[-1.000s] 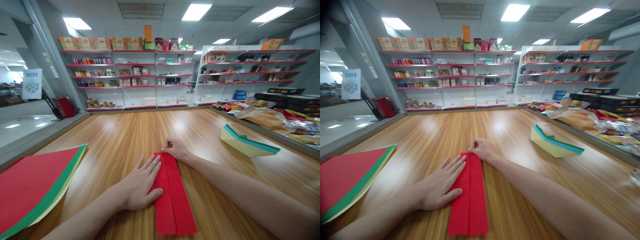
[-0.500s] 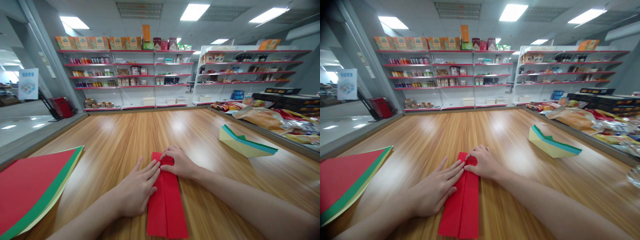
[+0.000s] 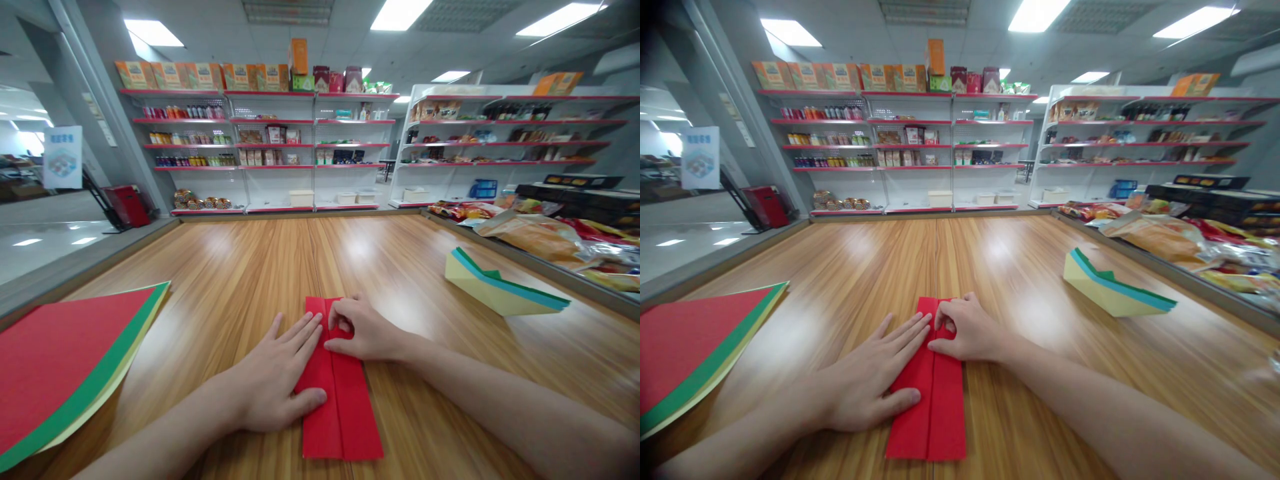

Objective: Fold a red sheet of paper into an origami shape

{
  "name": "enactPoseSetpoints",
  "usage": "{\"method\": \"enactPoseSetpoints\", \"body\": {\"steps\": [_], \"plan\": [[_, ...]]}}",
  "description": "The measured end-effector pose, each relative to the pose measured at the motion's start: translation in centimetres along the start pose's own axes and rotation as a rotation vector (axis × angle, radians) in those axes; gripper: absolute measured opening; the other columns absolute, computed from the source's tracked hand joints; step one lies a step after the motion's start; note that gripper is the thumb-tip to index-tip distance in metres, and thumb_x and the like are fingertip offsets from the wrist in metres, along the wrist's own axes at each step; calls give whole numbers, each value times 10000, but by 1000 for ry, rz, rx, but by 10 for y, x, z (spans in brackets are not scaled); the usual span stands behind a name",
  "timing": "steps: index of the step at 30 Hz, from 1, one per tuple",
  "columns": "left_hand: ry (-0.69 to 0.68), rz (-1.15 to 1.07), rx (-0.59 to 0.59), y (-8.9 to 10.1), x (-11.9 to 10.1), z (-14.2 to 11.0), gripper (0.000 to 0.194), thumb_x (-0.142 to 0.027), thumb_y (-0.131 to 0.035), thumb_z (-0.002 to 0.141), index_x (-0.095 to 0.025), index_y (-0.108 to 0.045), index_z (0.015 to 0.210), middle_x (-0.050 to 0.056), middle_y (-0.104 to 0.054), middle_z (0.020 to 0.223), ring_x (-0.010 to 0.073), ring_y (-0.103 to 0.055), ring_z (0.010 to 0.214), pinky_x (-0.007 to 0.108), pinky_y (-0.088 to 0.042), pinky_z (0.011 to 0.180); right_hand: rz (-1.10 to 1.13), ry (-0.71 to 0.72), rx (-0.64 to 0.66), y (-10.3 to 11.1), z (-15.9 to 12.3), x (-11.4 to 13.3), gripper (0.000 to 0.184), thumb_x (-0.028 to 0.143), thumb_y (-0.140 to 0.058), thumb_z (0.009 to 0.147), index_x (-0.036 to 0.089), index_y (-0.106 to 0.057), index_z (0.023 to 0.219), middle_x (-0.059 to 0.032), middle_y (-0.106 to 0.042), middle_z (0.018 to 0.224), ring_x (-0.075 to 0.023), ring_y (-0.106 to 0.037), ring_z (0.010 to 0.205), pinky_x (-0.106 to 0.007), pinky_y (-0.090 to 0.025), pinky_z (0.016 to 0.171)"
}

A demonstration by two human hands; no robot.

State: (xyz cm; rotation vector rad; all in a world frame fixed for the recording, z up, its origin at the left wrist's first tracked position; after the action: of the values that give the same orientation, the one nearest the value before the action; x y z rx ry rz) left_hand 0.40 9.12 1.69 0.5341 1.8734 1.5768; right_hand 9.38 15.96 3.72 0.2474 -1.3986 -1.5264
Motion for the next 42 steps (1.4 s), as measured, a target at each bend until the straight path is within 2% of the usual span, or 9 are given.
{"method": "enactPoseSetpoints", "body": {"steps": [2, 6, 16, 22, 27, 30, 33, 39, 42], "plan": [[-1, 1, -6, 0, 1, 0, 785, -618, -289, 898, -163, -16, 1475, 128, -33, 1519, 293, -34, 1399, 552, -42, 1112, 9, 70, 60, -6, 0, 9, 232, 351, -685, 729, 173, -547, 672, 36, -529, 603, -115, -471, 600, -292, -325, 729], [0, -6, 0, -1, 3, 0, 789, -622, -295, 894, -170, -15, 1476, 123, -35, 1520, 298, -24, 1399, 567, -44, 1105, 38, 150, 157, -15, -3, 19, 323, 282, -598, 793, 165, -493, 511, 40, -476, 510, -98, -417, 540, -266, -343, 679], [5, -8, -10, 0, 1, -1, 788, -610, -297, 897, -145, -31, 1475, 134, -43, 1519, 298, -37, 1401, 568, -46, 1105, 29, 171, 308, -21, -6, 24, 380, 321, -578, 803, 158, -501, 469, 41, -460, 478, -79, -357, 496, -215, -307, 545], [-7, -14, 2, 0, -1, -1, 791, -619, -297, 893, -170, -8, 1477, 126, -27, 1524, 310, -32, 1400, 585, -41, 1096, 16, 152, 374, -22, -8, 35, 358, 284, -601, 782, 156, -471, 473, 72, -363, 437, -58, -295, 434, -210, -260, 469], [-71, -44, -8, 1, -6, 0, 770, -581, -389, 885, -232, -41, 1478, 100, -45, 1530, 366, 38, 1383, 678, 11, 1038, -16, -35, 469, -23, -9, 35, 348, 287, -619, 738, 160, -506, 435, 62, -400, 381, -58, -337, 388, -210, -251, 421], [-107, -41, -23, 1, -10, 1, 640, -388, -430, 917, -283, -124, 1469, 68, -104, 1533, 372, 12, 1385, 726, 29, 1000, 108, -221, 631, -31, -17, 26, 279, 303, -600, 722, 161, -589, 482, 38, -518, 415, -70, -440, 413, -188, -313, 430], [-114, -51, -27, 0, -13, 3, 619, -231, -410, 913, -321, -138, 1462, 37, -144, 1531, 363, -25, 1389, 738, -22, 999, 217, -331, 735, -36, -22, 20, 231, 309, -597, 697, 146, -638, 538, 11, -594, 490, -74, -472, 448, -177, -332, 430], [-129, -74, -5, 0, -18, 6, 578, -227, -339, 949, -356, -101, 1460, 7, -155, 1529, 356, -42, 1390, 734, -93, 1004, 334, -541, 858, -50, -32, 8, 234, 352, -621, 672, 129, -676, 624, -9, -617, 538, -91, -523, 466, -177, -403, 442], [-145, -64, 8, -1, -19, 6, 545, -257, -306, 968, -343, -94, 1463, 15, -151, 1530, 345, -38, 1393, 719, -92, 1015, 389, -579, 918, -57, -36, 6, 258, 378, -637, 666, 124, -684, 661, -15, -633, 575, -101, -542, 457, -189, -429, 422]]}}
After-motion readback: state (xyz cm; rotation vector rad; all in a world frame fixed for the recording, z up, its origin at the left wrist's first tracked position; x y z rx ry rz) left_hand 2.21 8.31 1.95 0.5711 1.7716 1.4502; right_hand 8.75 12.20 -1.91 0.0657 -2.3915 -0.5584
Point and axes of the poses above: each hand's wrist, its own z-axis towards the middle knuckle, its own y-axis out of the back of the hand, x = y × z, the point moved 9 cm from there along z, towards the middle knuckle
